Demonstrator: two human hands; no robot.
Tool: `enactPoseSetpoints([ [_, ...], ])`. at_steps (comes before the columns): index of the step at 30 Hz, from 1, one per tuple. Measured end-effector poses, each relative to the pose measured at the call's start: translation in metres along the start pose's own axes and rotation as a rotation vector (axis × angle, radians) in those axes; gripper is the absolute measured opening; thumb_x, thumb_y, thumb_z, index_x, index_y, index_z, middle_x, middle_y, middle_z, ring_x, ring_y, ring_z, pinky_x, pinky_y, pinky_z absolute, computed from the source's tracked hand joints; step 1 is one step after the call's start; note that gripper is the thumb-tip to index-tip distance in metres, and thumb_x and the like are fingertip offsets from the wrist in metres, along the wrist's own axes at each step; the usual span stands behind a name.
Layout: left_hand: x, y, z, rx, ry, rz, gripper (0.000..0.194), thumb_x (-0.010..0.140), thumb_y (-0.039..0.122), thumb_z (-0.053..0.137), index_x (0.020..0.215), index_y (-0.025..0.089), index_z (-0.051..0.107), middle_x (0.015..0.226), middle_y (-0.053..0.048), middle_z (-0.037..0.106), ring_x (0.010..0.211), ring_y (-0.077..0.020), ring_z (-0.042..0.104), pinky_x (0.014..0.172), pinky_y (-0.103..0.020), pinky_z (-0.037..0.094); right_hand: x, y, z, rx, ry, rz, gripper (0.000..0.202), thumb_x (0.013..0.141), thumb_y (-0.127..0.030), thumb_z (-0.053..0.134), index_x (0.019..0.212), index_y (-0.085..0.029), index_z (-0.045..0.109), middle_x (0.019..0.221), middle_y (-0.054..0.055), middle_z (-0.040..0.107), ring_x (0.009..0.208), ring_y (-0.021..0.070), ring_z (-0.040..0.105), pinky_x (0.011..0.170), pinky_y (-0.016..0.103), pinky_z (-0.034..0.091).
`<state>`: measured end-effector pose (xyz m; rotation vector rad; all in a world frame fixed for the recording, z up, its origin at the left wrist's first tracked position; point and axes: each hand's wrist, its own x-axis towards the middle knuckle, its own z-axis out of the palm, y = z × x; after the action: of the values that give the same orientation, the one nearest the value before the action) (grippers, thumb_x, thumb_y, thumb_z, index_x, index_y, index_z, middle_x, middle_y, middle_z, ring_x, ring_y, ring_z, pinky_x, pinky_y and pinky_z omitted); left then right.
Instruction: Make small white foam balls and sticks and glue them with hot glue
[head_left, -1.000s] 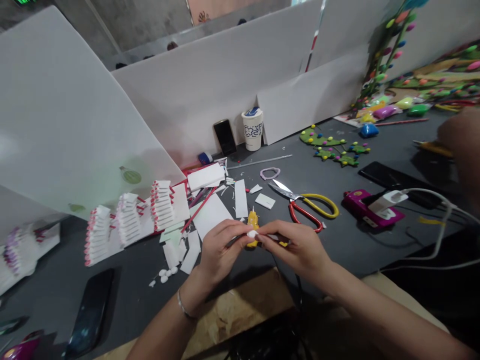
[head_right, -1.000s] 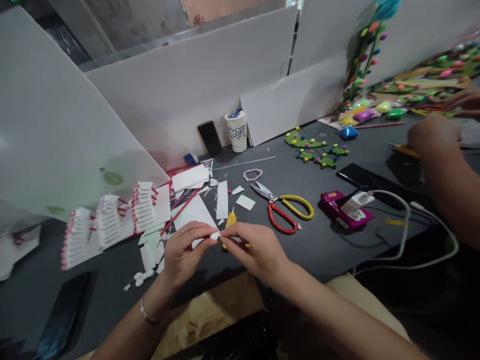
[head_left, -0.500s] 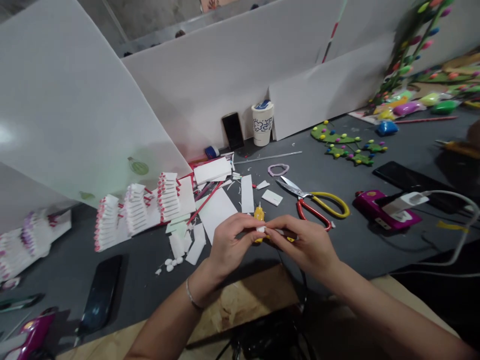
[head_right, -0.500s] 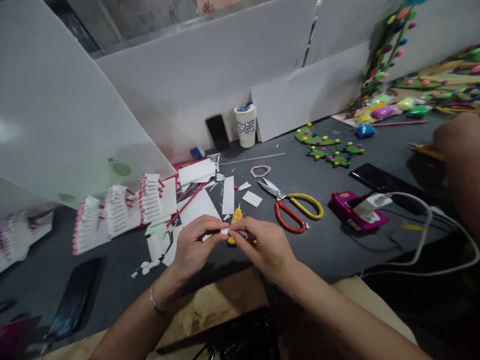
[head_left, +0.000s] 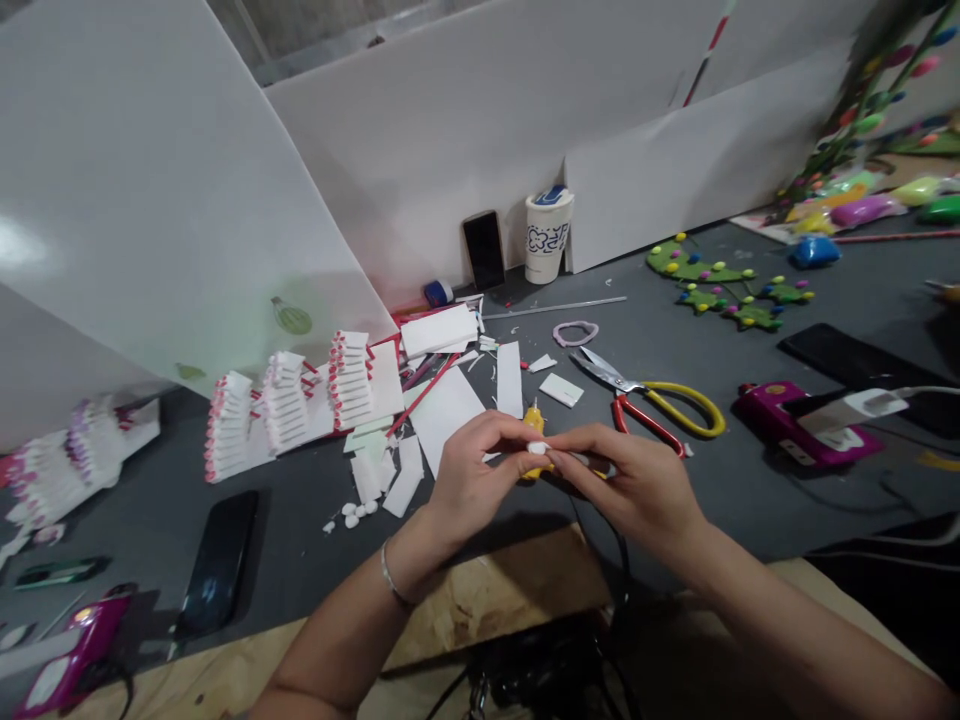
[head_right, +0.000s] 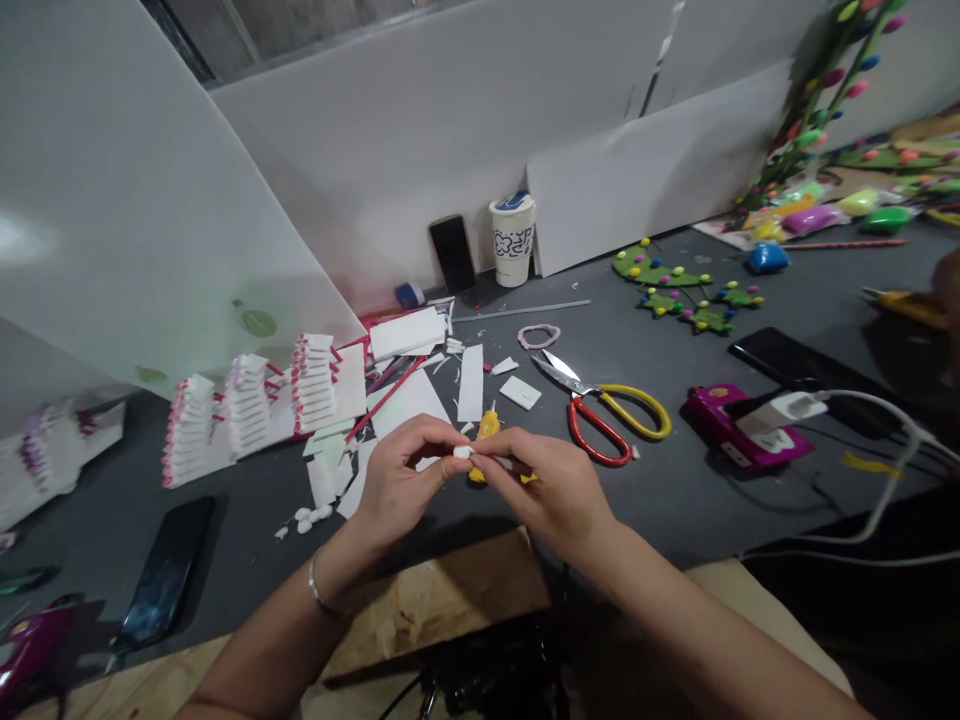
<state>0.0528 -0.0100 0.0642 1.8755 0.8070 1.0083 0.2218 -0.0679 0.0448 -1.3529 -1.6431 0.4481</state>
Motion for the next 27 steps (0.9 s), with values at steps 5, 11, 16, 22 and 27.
enactPoseSetpoints([
  [5, 0.001, -0.001, -0.002, -0.049, -0.03, -0.005, 0.018, 0.074, 0.032, 0.075, 0.078, 0.016, 0.066, 0.076, -0.002, 0.064, 0.069, -0.0128, 0.059, 0.064, -0.025, 0.049, 0.004, -0.004, -0.002, 0.017, -0.001, -0.049, 0.013, 0.087, -0.03, 0.058, 0.083, -0.024, 0.069, 0.072, 0.002, 0.074, 0.059, 0.0143, 0.068, 0.056, 0.023, 0.052],
  [11, 0.001, -0.003, -0.006, -0.061, -0.063, 0.004, 0.024, 0.072, 0.035, 0.077, 0.074, 0.016, 0.062, 0.075, -0.001, 0.061, 0.071, -0.0136, 0.056, 0.067, -0.027, 0.046, 0.005, -0.004, -0.003, 0.077, -0.049, -0.146, 0.017, 0.089, -0.026, 0.054, 0.093, -0.026, 0.071, 0.082, 0.004, 0.076, 0.068, 0.0156, 0.071, 0.065, 0.025, 0.055],
  [16, 0.001, -0.004, -0.007, -0.112, -0.095, -0.03, 0.028, 0.068, 0.035, 0.079, 0.073, 0.017, 0.059, 0.073, 0.0, 0.056, 0.069, -0.0128, 0.053, 0.067, -0.026, 0.043, 0.004, 0.001, -0.001, 0.118, -0.072, -0.17, 0.018, 0.091, -0.03, 0.053, 0.093, -0.028, 0.071, 0.084, 0.001, 0.077, 0.071, 0.0151, 0.072, 0.067, 0.024, 0.056],
  [22, 0.004, -0.002, -0.01, -0.188, -0.208, -0.103, 0.034, 0.064, 0.034, 0.083, 0.073, 0.017, 0.055, 0.072, 0.002, 0.053, 0.068, -0.0114, 0.05, 0.065, -0.024, 0.042, 0.006, 0.003, 0.002, 0.213, -0.142, -0.111, 0.016, 0.089, -0.029, 0.056, 0.089, -0.025, 0.071, 0.082, 0.002, 0.076, 0.07, 0.0144, 0.071, 0.064, 0.022, 0.055],
  [27, 0.004, -0.004, -0.013, -0.141, -0.231, -0.06, 0.037, 0.066, 0.033, 0.081, 0.098, 0.019, 0.066, 0.082, 0.0, 0.06, 0.078, -0.0139, 0.056, 0.073, -0.026, 0.045, 0.006, 0.003, 0.004, 0.313, -0.155, 0.025, 0.015, 0.087, -0.032, 0.058, 0.086, -0.022, 0.07, 0.077, 0.002, 0.074, 0.058, 0.012, 0.066, 0.057, 0.021, 0.053],
])
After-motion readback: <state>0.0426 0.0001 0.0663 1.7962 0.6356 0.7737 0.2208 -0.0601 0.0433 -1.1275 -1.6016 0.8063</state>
